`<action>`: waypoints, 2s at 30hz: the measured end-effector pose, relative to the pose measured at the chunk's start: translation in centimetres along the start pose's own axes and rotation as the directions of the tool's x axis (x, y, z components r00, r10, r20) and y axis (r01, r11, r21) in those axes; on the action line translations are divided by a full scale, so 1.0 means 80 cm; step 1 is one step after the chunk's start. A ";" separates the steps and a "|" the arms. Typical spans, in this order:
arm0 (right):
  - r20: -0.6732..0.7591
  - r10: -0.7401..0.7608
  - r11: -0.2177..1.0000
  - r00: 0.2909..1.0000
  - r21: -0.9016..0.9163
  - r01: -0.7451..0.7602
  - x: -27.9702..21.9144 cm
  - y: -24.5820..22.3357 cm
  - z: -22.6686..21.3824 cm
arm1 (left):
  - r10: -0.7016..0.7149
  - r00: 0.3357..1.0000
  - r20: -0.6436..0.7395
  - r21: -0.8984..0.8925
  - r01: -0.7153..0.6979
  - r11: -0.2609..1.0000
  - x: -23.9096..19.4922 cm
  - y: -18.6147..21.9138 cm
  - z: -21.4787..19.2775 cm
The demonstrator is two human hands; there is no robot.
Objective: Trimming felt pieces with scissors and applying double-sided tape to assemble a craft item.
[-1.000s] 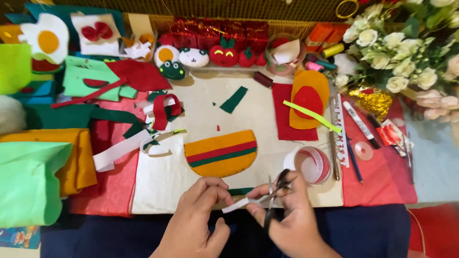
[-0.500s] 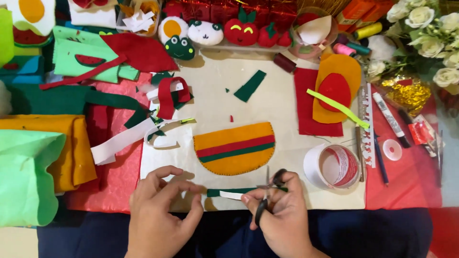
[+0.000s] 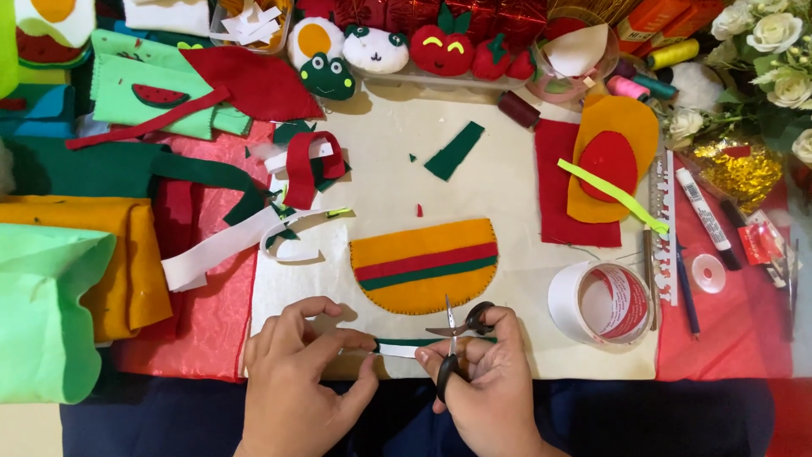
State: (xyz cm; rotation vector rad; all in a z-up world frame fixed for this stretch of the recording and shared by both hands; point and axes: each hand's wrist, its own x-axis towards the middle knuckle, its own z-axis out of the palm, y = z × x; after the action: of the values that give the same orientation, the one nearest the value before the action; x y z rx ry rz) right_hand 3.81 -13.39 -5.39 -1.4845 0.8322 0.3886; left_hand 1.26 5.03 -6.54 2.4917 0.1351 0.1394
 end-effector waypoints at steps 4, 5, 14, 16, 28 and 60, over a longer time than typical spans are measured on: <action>-0.033 0.017 1.000 0.999 -0.015 -0.017 -0.003 -0.006 0.003 | 0.076 0.996 -0.051 0.035 -0.074 0.997 0.000 -0.001 0.005; -0.034 0.017 1.000 0.999 -0.014 -0.017 -0.001 0.000 0.002 | 0.077 0.996 -0.050 0.035 -0.075 0.997 0.000 0.000 0.005; -0.019 -0.013 1.000 1.000 -0.016 0.013 0.002 0.007 0.003 | 0.078 0.993 -0.092 0.007 -0.078 0.997 0.002 0.001 0.013; -0.010 -0.040 0.999 0.999 -0.011 0.040 0.004 0.012 0.002 | 0.085 0.988 -0.126 0.021 -0.083 0.996 0.002 0.001 0.016; 0.011 -0.108 0.993 0.994 -0.053 0.108 0.007 0.013 0.005 | 0.112 0.975 -0.191 0.114 -0.091 0.989 0.001 0.003 0.025; -0.033 -0.343 0.939 0.939 -0.044 0.341 0.015 0.023 -0.022 | 0.171 0.955 -0.244 0.145 -0.138 0.980 -0.008 0.008 0.013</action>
State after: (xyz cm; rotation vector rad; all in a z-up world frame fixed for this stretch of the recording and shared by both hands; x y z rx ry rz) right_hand 2.90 -15.19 -7.33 -1.6412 0.5835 0.1144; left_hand 0.81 3.83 -7.05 2.6005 0.0558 0.5349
